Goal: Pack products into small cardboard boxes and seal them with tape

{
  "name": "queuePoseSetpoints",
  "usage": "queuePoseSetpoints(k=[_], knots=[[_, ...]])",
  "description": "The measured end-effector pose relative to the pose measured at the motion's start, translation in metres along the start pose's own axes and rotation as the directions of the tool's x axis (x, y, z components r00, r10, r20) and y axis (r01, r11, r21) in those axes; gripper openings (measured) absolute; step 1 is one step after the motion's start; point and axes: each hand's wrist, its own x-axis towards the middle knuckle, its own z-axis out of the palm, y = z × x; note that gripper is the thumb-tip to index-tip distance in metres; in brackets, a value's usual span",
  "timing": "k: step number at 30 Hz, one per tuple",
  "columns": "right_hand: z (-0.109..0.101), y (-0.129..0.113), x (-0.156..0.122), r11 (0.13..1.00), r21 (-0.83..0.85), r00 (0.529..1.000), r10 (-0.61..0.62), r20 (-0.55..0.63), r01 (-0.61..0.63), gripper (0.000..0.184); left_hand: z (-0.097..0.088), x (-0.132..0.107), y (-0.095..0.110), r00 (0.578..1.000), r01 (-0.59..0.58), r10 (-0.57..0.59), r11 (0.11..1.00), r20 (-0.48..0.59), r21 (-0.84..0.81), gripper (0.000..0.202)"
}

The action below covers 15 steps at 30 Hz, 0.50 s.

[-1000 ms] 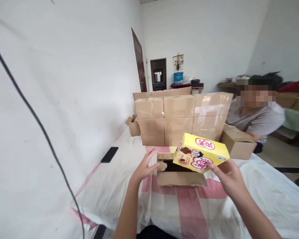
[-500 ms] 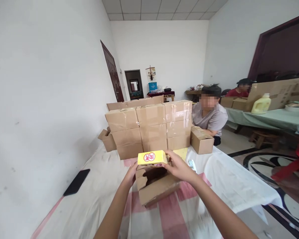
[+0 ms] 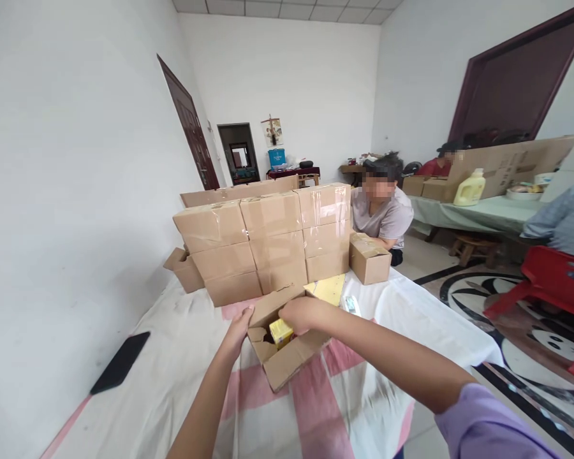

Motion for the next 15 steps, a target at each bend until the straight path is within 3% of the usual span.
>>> queuePoseSetpoints(k=[3,9,12,15], knots=[[0.014,-0.003,0.012,0.999,-0.030,0.987,-0.023,0.161,0.029,0.034,0.000,0.001,0.000,1.000,-0.006,0.007,1.000,-0.025,0.026,0.069],[0.003,0.005,0.013,0.986,0.041,0.972,-0.165,0.165,0.160,0.007,-0.004,0.005,-0.003,0.997,-0.053,0.056,0.997,-0.053,0.050,0.072],[-0.001,0.010,0.009,0.961,-0.012,0.930,-0.264,0.256,0.276,0.023,-0.005,0.007,-0.003,0.993,-0.085,0.090,0.994,-0.072,0.067,0.074],[-0.003,0.017,0.006,0.957,0.019,0.923,-0.285,0.257,0.290,0.023,-0.004,0.008,-0.002,0.993,-0.091,0.096,0.993,-0.066,0.074,0.075]])
